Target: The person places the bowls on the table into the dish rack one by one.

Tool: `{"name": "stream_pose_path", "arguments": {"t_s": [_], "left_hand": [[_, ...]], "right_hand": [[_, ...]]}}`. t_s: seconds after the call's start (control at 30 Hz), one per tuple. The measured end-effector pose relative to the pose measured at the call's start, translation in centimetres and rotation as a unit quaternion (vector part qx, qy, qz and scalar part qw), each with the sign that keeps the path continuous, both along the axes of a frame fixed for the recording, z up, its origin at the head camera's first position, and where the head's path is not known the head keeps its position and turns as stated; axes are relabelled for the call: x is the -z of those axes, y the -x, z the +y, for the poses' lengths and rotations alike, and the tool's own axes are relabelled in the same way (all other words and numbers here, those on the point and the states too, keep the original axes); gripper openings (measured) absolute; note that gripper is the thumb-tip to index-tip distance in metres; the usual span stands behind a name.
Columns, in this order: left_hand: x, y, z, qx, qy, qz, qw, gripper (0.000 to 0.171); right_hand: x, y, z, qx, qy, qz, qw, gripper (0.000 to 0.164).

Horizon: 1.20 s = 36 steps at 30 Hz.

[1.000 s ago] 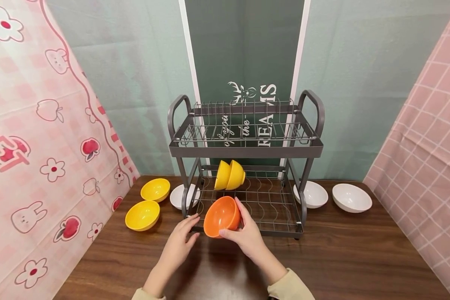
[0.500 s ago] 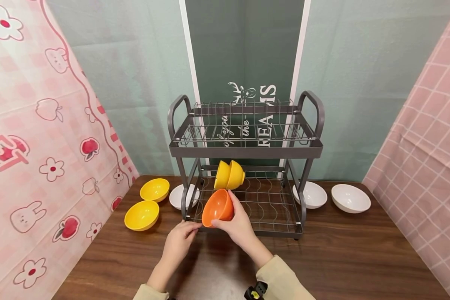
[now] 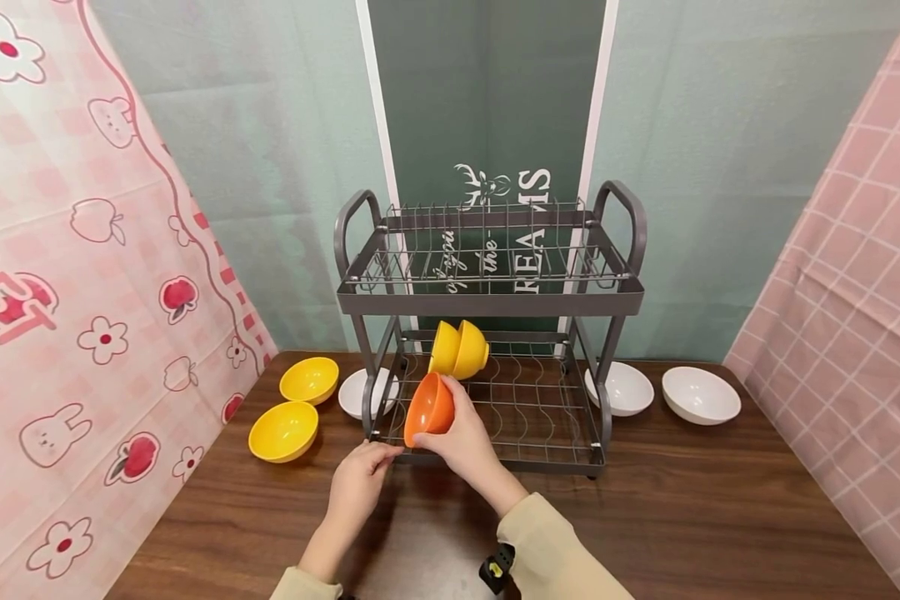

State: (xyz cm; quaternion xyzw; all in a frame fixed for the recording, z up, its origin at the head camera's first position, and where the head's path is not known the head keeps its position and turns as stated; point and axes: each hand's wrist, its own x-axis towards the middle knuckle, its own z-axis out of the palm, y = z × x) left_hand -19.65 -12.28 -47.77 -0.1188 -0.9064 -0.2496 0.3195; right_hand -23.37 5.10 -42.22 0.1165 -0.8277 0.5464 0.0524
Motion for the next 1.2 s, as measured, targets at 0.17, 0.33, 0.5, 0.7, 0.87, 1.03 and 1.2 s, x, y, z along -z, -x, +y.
{"name": "stream_pose_path", "arguments": {"t_s": [0.17,0.33,0.5,0.7,0.87,1.03,1.2], "left_hand": [[-0.1,-0.1,0.1,0.000,-0.004,0.008,1.0000,0.017],[0.0,-0.1,0.1,-0.005,-0.002,0.009,0.9999,0.017],[0.0,-0.1,0.1,-0.005,-0.003,0.003,1.0000,0.016],[-0.1,-0.1,0.1,-0.003,-0.007,-0.003,1.0000,0.017],[-0.1,-0.1,0.1,-0.004,-0.009,-0.007,0.9999,0.017],[-0.1,-0.1,0.1,-0.005,-0.013,-0.003,0.9999,0.016],[0.0,0.0,0.2,-0.006,-0.016,0.000,0.9999,0.016]], "right_hand": [[0.2,0.6,-0.4,-0.006,-0.015,0.009,1.000,0.092],[0.2,1.2,-0.6,-0.012,-0.025,0.014,1.000,0.094],[0.1,1.5,-0.9,-0.014,-0.036,0.019,0.999,0.095],[0.0,1.8,-1.4,-0.019,-0.061,0.032,0.997,0.094],[0.0,2.2,-1.8,-0.023,-0.092,0.051,0.994,0.093],[-0.1,2.3,-2.3,-0.021,-0.125,0.062,0.990,0.092],[-0.2,2.4,-2.7,-0.018,-0.143,0.061,0.988,0.093]]}}
